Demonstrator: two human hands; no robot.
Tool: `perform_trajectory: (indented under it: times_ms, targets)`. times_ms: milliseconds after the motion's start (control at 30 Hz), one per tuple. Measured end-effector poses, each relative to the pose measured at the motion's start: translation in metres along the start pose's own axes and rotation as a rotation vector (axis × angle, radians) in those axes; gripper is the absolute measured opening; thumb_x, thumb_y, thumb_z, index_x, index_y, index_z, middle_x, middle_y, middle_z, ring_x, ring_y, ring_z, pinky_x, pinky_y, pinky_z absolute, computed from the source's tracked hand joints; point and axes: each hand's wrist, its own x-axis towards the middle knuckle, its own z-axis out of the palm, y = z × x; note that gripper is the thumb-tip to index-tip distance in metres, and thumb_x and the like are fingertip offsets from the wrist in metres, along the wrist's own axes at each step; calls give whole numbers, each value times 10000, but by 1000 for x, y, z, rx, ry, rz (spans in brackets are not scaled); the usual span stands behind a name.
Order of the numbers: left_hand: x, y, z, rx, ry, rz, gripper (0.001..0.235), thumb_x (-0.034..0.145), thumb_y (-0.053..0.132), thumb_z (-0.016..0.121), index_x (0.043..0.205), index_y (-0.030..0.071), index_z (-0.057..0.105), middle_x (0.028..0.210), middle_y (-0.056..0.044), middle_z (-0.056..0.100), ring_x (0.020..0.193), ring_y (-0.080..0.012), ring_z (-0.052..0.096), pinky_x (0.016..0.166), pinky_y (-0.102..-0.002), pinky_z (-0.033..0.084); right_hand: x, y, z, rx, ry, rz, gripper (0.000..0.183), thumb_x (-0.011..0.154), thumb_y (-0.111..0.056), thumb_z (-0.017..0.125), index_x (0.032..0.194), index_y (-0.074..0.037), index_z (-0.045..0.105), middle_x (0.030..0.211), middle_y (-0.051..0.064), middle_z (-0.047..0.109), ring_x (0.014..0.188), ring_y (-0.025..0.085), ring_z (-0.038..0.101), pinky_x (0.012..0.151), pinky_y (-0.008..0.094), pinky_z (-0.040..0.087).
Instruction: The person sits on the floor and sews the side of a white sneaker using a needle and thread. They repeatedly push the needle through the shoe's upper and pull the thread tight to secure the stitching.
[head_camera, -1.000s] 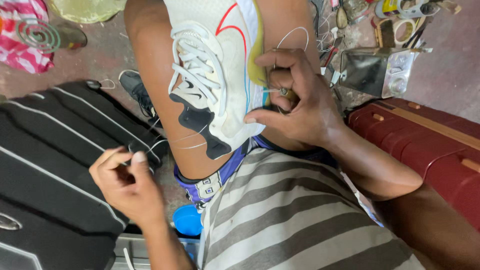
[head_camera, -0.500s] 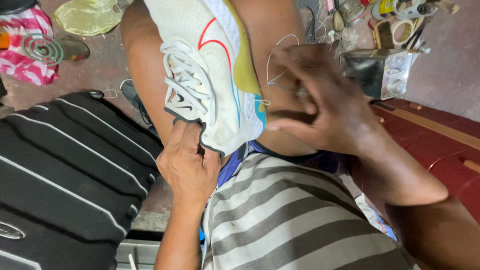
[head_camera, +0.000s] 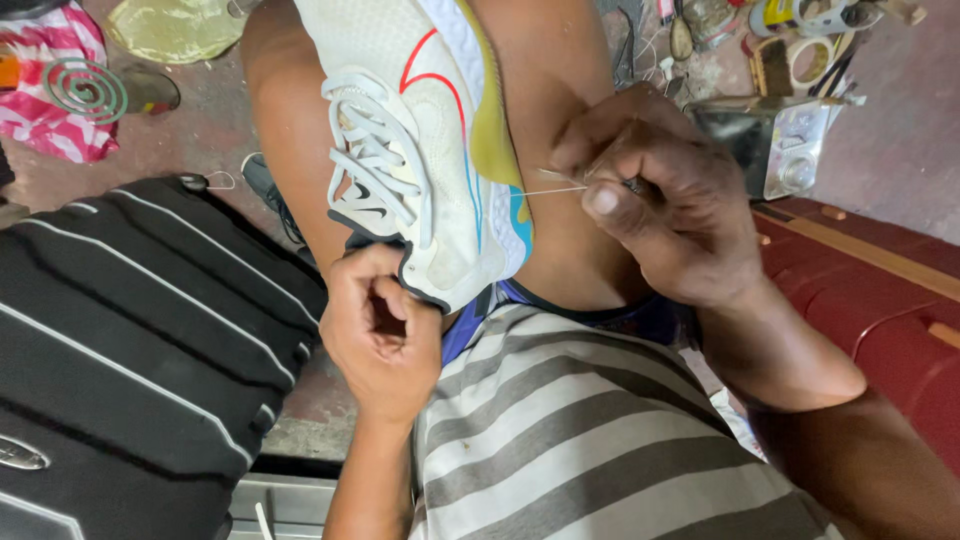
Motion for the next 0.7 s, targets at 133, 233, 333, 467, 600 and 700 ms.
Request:
perform_trajectory:
  times_ms: [133,233,333,467,600,700]
  targets:
    - [12,13,-11,293,-188,-16,195,879,-29,650,1073,-23,647,790,-114,543,599,-216,538,563,-323,435,13,6,37,425,74,-63,250,1130,-194,536,903,-91,526,987,66,617,983,156,635,872,308,543]
    - [21,12,-14,433,-252,94,144,887,8,636,1031,2,625,849,-145,558,724,-335,586,651,-408,464,17,15,53,452,19,237,201,1055,-167,555,873,-82,543,774,-23,569,660,38,538,646,232,473]
    - [24,10,-12,380,-246,63,191,828,30,623,1017,3,624,836,-155,567,691,-346,599,608,-426,461,22,22,57,98,81,55,237,1139,-126,577,922,-36,543,823,22,560,669,70,527,641,233,435]
    - [24,2,-8,373,-195,62,119,856,58,683,873,22,571,784,-145,519,677,-349,554,606,-435,421,30,31,63,67,174,-9,218,1165,-146,574,976,-38,554,788,24,555,605,60,481,578,222,386]
    - [18,-13,-1,249,-102,90,166,900,74,705,836,40,555,779,-123,495,679,-313,529,614,-409,397,34,35,70,330,275,73,267,1172,-194,588,971,-33,519,726,5,523,556,40,404,521,208,335]
    - [9,-26,0,148,-59,102,221,877,71,706,769,63,513,719,-96,466,639,-276,489,600,-390,356,31,36,74,367,291,92,272,1175,-198,590,973,-35,507,721,8,513,552,42,396,519,209,326]
